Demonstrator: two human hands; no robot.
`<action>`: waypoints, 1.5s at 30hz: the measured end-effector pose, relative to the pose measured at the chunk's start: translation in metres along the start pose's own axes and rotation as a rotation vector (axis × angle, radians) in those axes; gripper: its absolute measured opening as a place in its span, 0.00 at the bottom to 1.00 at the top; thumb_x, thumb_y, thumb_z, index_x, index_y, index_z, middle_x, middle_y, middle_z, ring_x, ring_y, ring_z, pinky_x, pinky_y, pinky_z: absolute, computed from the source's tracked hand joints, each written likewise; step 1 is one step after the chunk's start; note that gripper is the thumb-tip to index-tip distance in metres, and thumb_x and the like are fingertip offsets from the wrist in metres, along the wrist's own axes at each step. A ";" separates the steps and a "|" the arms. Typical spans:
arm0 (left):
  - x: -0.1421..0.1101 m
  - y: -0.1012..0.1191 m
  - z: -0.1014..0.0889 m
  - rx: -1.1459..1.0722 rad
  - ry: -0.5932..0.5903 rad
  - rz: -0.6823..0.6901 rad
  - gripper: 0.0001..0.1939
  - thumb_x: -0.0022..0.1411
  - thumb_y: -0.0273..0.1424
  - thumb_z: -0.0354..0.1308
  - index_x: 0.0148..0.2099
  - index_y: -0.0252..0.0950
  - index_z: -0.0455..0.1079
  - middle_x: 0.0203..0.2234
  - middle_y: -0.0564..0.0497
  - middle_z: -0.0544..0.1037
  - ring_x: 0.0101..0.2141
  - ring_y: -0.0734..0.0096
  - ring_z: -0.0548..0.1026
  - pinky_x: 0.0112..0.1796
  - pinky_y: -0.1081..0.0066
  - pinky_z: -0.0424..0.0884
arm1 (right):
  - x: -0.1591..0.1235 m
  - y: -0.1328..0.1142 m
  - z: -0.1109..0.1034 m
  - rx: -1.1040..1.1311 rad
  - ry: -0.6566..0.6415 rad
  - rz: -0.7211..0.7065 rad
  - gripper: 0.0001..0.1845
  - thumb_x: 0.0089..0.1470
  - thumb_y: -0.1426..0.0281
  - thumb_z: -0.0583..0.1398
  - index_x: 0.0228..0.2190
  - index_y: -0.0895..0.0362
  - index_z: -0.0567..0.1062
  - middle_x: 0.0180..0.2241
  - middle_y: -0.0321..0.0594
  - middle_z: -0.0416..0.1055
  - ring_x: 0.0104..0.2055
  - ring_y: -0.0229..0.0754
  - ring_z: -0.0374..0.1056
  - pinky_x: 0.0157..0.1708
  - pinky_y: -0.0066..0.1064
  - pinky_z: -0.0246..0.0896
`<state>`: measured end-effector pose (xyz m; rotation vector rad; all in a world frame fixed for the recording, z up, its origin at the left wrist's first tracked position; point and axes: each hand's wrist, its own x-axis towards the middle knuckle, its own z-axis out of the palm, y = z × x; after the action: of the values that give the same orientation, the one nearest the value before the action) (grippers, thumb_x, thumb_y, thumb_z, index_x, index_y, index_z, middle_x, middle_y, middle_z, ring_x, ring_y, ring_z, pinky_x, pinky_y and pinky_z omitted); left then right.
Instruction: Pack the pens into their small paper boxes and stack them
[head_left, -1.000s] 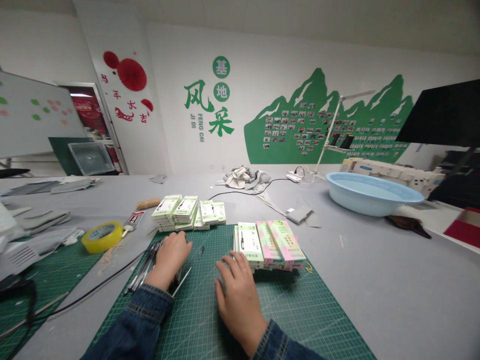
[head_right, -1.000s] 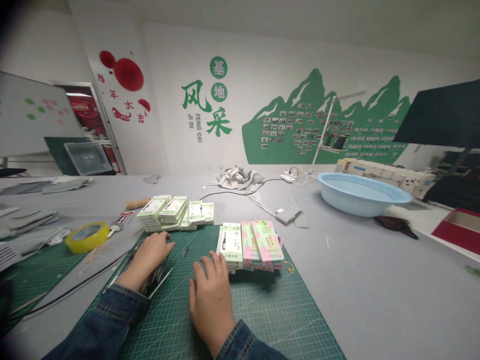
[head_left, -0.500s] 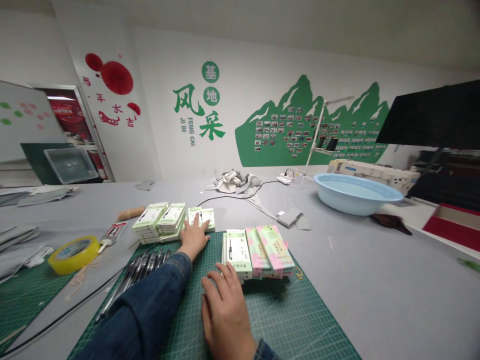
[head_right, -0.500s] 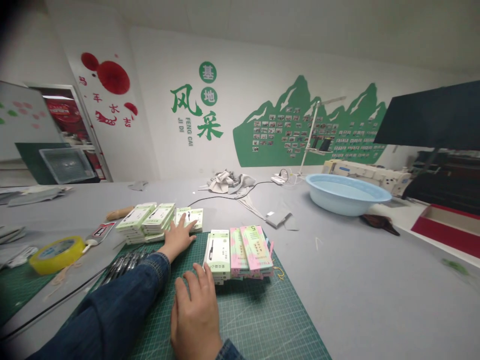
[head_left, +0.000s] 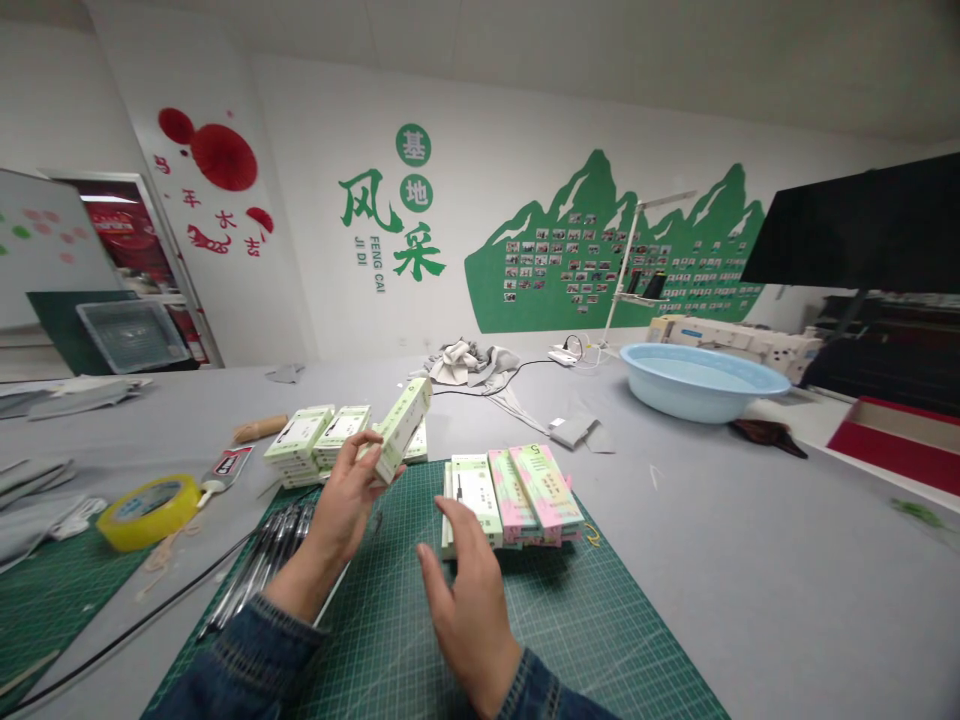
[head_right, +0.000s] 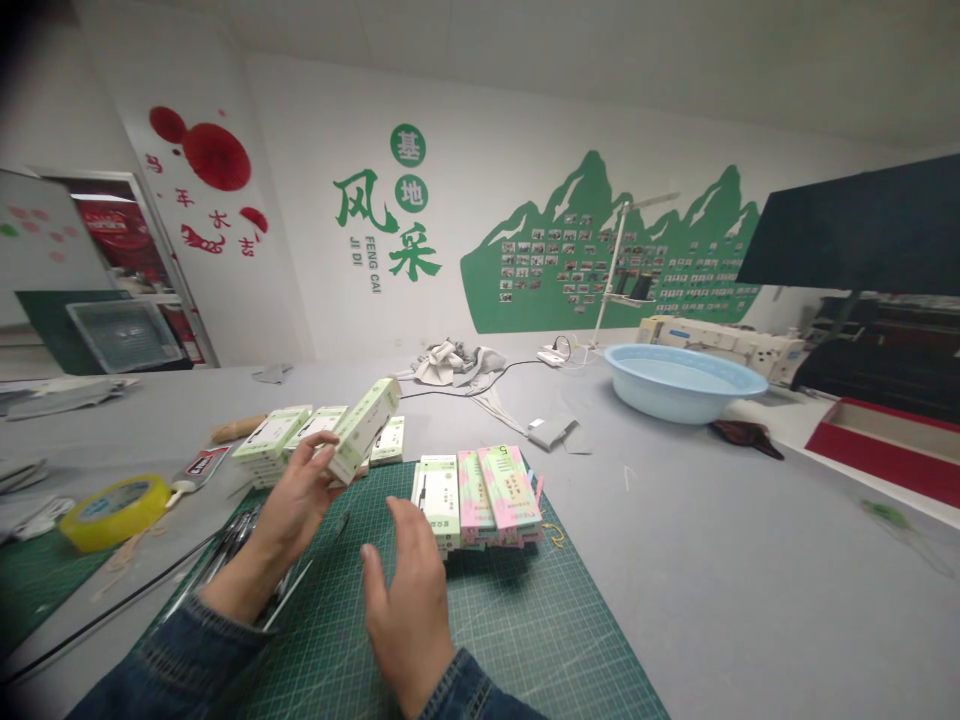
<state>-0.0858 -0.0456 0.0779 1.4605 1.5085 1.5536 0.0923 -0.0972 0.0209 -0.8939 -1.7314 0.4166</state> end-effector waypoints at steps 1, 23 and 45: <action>-0.014 0.006 -0.004 -0.223 -0.033 -0.024 0.16 0.67 0.46 0.47 0.52 0.45 0.59 0.48 0.51 0.78 0.45 0.62 0.79 0.45 0.59 0.76 | 0.004 0.001 -0.001 0.080 0.029 0.066 0.25 0.62 0.71 0.57 0.60 0.54 0.62 0.57 0.50 0.68 0.59 0.50 0.67 0.59 0.48 0.65; -0.056 -0.031 -0.052 0.816 -0.161 0.021 0.11 0.65 0.30 0.50 0.43 0.38 0.73 0.44 0.45 0.78 0.48 0.61 0.75 0.51 0.66 0.69 | 0.013 -0.015 -0.009 0.390 0.037 0.205 0.42 0.49 0.70 0.67 0.63 0.50 0.59 0.59 0.47 0.65 0.58 0.52 0.67 0.55 0.44 0.68; -0.047 -0.080 -0.016 1.363 0.117 -0.091 0.17 0.67 0.21 0.42 0.43 0.26 0.73 0.39 0.31 0.74 0.43 0.48 0.74 0.36 0.63 0.70 | 0.002 -0.018 0.003 0.158 -0.036 0.072 0.42 0.48 0.78 0.62 0.63 0.49 0.60 0.58 0.44 0.63 0.61 0.50 0.62 0.62 0.42 0.58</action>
<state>-0.1109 -0.0747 -0.0082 1.8292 2.8742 0.3865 0.0831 -0.1070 0.0336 -0.8408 -1.6770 0.6121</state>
